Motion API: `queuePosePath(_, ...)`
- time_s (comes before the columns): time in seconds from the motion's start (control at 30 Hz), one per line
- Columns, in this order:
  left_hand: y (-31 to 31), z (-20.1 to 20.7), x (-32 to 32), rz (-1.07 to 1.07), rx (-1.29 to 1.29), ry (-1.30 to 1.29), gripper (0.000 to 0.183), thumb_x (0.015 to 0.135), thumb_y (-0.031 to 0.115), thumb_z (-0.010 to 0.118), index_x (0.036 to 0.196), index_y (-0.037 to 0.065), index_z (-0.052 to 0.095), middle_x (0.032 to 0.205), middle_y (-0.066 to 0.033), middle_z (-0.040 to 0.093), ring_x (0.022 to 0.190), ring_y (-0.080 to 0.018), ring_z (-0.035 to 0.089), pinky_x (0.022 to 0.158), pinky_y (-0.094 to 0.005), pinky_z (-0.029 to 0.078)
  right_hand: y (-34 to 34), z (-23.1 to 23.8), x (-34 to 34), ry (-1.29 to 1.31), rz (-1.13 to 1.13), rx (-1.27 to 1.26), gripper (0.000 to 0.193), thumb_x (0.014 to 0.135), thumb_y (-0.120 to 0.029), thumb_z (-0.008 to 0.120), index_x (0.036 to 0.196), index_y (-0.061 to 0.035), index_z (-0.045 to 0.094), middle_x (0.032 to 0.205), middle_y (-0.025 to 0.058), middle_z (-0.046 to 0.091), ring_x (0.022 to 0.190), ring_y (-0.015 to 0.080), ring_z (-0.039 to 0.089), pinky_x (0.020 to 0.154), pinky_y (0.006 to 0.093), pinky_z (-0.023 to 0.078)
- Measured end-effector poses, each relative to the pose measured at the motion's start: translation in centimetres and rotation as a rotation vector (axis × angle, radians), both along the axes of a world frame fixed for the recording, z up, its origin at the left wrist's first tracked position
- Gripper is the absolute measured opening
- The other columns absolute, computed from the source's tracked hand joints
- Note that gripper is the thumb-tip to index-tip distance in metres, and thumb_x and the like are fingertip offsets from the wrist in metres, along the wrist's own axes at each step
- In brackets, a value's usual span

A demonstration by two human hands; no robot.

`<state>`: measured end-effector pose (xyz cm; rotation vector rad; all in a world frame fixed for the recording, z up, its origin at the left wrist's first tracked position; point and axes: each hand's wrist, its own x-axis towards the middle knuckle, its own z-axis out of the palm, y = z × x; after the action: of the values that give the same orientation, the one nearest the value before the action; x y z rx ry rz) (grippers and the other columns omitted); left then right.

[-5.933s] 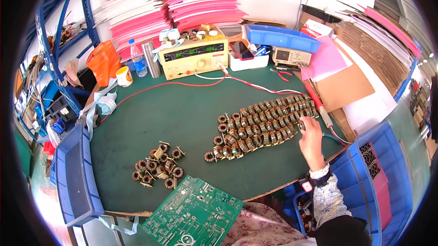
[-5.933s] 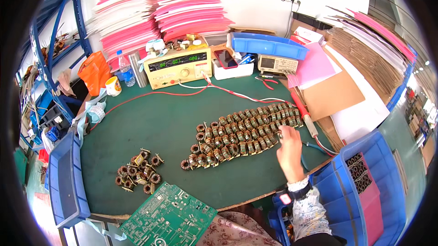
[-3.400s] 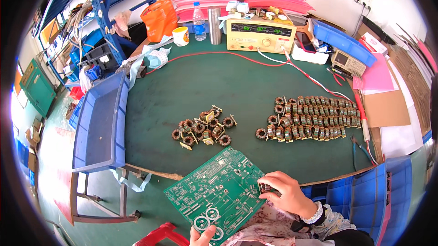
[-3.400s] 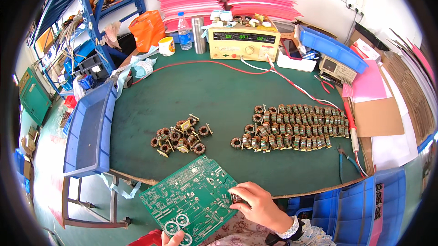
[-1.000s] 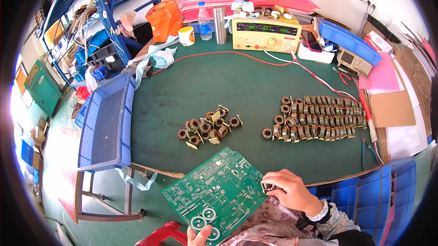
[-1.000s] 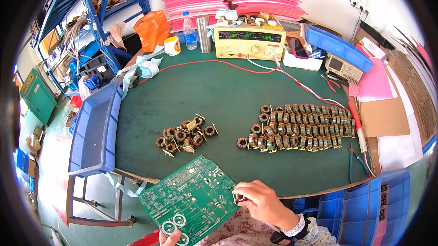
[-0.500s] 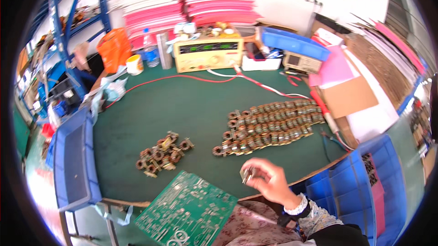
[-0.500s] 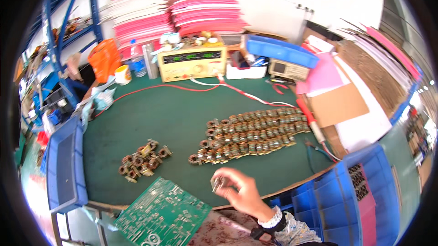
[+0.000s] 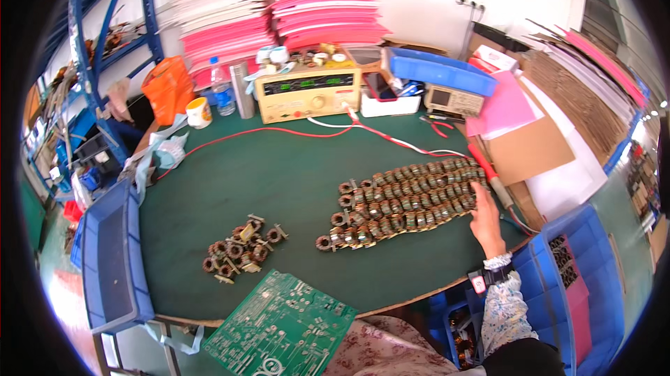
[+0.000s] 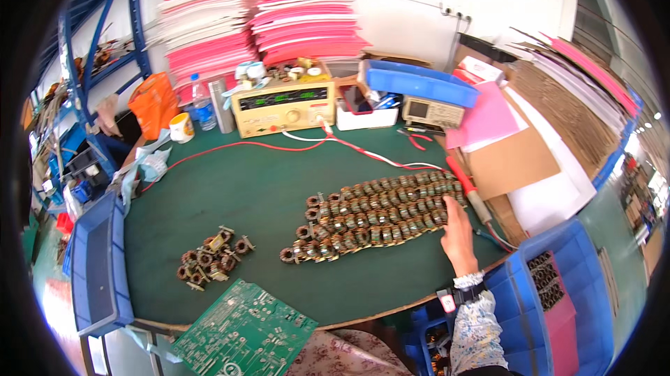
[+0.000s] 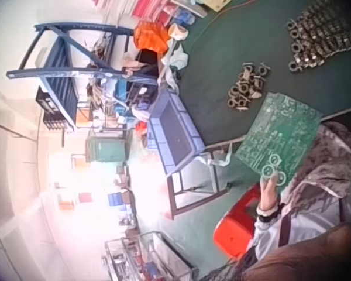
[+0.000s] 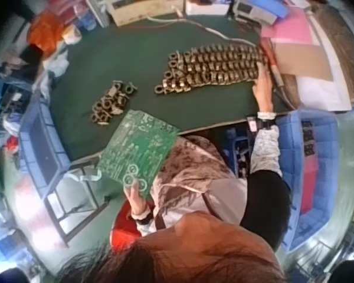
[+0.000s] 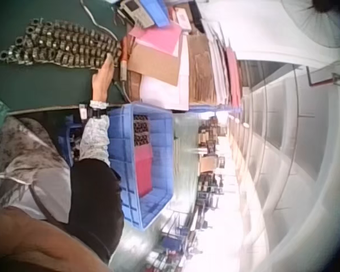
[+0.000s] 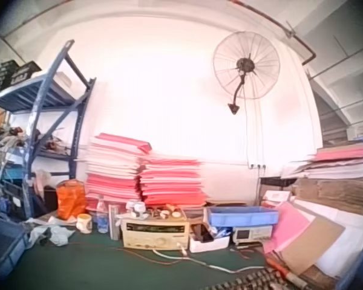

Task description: Assembling electronic inductors onto a green printed circuit board.

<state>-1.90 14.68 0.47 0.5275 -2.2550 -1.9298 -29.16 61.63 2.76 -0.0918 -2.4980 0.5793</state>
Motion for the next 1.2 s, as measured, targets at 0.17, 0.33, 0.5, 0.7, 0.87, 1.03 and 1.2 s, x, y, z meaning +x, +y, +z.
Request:
queuePosePath(0.17, 1.3, 1.4, -0.9, 0.104, 0.403, 0.007, 0.017, 0.091, 0.009, 0.049, 0.105, 0.001, 0.055, 0.098, -0.0044, 0.058, 0.083, -0.014, 0.054, 0.071, -0.0284, 0.044, -10.5, 4.3, 1.5, 0.038, 0.243, 0.201, 0.049, 0.069, 0.011, 0.057, 0.115, -0.0041, 0.051, 0.118, 0.0161, 0.053, 0.106, 0.0335, 0.05, 0.091, 0.0399, 0.042)
queuePosePath(0.33, 1.7, 2.6, -1.1, 0.13, 0.507, -0.015, 0.011, 0.087, 0.008, 0.052, 0.096, 0.003, 0.057, 0.082, 0.0009, 0.057, 0.072, -0.0095, 0.051, 0.064, -0.0263, 0.039, -24.3, 4.6, 0.2, -0.057, 1.026, 0.187, 0.051, 0.07, 0.006, 0.058, 0.119, -0.0058, 0.051, 0.124, 0.0124, 0.05, 0.115, 0.0305, 0.046, 0.095, 0.0392, 0.04)
queuePosePath(0.5, 1.8, 2.4, -0.1, 0.173, 0.495, 0.009, 0.017, 0.087, 0.009, 0.052, 0.101, 0.002, 0.057, 0.086, -0.0012, 0.059, 0.075, -0.0118, 0.053, 0.066, -0.0267, 0.041, -30.9, 0.1, -3.3, 0.043, 0.961, 0.278, 0.063, 0.066, 0.005, 0.059, 0.126, -0.0001, 0.043, 0.126, 0.0113, 0.049, 0.118, 0.0325, 0.043, 0.097, 0.0403, 0.039)
queuePosePath(0.7, 0.5, 0.6, 1.1, 0.212, 0.548, -0.011, 0.02, 0.086, 0.01, 0.052, 0.104, 0.001, 0.055, 0.087, -0.0022, 0.059, 0.075, -0.0124, 0.053, 0.067, -0.0269, 0.041, -31.0, 1.9, -0.5, -0.089, 0.841, 0.535, 0.05, 0.061, -0.002, 0.067, 0.109, -0.0016, 0.052, 0.096, 0.0094, 0.051, 0.092, 0.0269, 0.05, 0.082, 0.0356, 0.043)
queuePosePath(0.87, 0.1, 0.8, -0.3, 0.108, 0.544, 0.003, 0.02, 0.087, 0.007, 0.051, 0.106, 0.001, 0.055, 0.089, -0.0008, 0.058, 0.075, -0.01, 0.054, 0.064, -0.0255, 0.041, -27.8, 2.8, 0.5, -0.14, 0.932, 0.479, 0.051, 0.059, 0.001, 0.068, 0.108, -0.0047, 0.053, 0.104, 0.0109, 0.051, 0.094, 0.0275, 0.049, 0.085, 0.036, 0.044)
queuePosePath(1.03, 0.7, 1.1, -1.0, 0.097, 0.606, -0.017, 0.025, 0.087, 0.005, 0.051, 0.111, 0.001, 0.054, 0.092, -0.0012, 0.059, 0.079, -0.0105, 0.055, 0.067, -0.0252, 0.043, -27.5, 2.3, 0.4, -0.066, 0.999, 0.499, 0.041, 0.065, 0.003, 0.06, 0.105, -0.0016, 0.054, 0.105, 0.0122, 0.051, 0.092, 0.0275, 0.049, 0.083, 0.0349, 0.045)
queuePosePath(1.2, 1.1, 0.8, -0.6, 0.14, 0.61, -0.02, 0.026, 0.086, 0.004, 0.051, 0.112, 0.0, 0.053, 0.093, -0.0014, 0.059, 0.079, -0.0105, 0.055, 0.067, -0.0253, 0.043, -26.0, 3.7, 3.8, -0.209, 1.091, -0.194, 0.037, 0.071, 0.007, 0.064, 0.106, -0.0018, 0.054, 0.103, 0.0119, 0.052, 0.085, 0.0258, 0.056, 0.074, 0.0329, 0.049)
